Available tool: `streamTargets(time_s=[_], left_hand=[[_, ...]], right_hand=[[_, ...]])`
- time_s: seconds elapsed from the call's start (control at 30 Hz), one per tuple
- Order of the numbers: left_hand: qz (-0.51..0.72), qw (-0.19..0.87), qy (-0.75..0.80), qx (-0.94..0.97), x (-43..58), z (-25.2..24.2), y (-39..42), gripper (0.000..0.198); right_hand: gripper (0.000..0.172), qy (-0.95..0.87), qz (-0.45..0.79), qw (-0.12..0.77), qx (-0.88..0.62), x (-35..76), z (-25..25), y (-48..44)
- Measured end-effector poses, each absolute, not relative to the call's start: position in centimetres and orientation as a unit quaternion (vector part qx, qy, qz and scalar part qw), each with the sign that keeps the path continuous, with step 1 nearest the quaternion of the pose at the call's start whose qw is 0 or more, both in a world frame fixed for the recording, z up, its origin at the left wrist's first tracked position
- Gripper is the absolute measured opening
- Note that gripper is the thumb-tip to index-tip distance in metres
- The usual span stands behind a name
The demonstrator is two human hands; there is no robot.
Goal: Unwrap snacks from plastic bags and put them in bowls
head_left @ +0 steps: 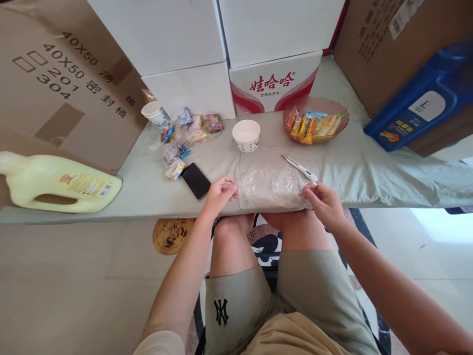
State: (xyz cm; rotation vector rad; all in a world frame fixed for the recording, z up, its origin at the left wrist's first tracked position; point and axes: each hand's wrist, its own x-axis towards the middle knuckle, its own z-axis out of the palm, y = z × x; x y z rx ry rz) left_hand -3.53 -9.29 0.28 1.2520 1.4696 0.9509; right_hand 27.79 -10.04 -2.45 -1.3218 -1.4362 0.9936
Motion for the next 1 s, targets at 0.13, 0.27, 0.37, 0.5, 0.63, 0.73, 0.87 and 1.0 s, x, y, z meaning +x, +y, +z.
streamTargets(time_s=[0.13, 0.27, 0.37, 0.5, 0.63, 0.73, 0.87, 1.0], left_hand=[[0.321, 0.494, 0.596, 0.545, -4.2, 0.2, -9.5, 0.038], [0.444, 0.480, 0.603, 0.457, -3.8, -0.8, -9.7, 0.031], [0.496, 0.475, 0.612, 0.393, -2.9, -0.8, -9.6, 0.032], [0.417, 0.410, 0.702, 0.406, -2.6, -0.3, -8.9, 0.021], [0.277, 0.279, 0.793, 0.466, -3.0, -0.1, -8.4, 0.012], [0.168, 0.218, 0.815, 0.511, -3.1, 0.0, -8.7, 0.015], [0.160, 0.133, 0.790, 0.577, -2.7, -0.3, -9.3, 0.040], [0.170, 0.158, 0.738, 0.633, -2.4, -1.2, -8.9, 0.023]], right_hand=[[0.031, -0.466, 0.459, 0.516, -0.553, 27.3, -1.8, -8.5], [0.033, -0.430, 0.469, 0.514, -0.575, 27.0, -1.7, -7.2], [0.038, -0.453, 0.483, 0.498, -0.560, 26.9, -2.1, -7.2], [0.037, -0.516, 0.429, 0.424, -0.608, 27.3, -2.6, -8.0], [0.048, -0.642, 0.268, 0.320, -0.643, 27.5, -3.0, -8.5], [0.056, -0.701, 0.177, 0.244, -0.646, 27.4, -3.3, -8.9], [0.054, -0.751, 0.127, 0.245, -0.599, 27.8, -3.8, -9.1], [0.057, -0.804, 0.094, 0.244, -0.534, 28.8, -4.4, -9.8]])
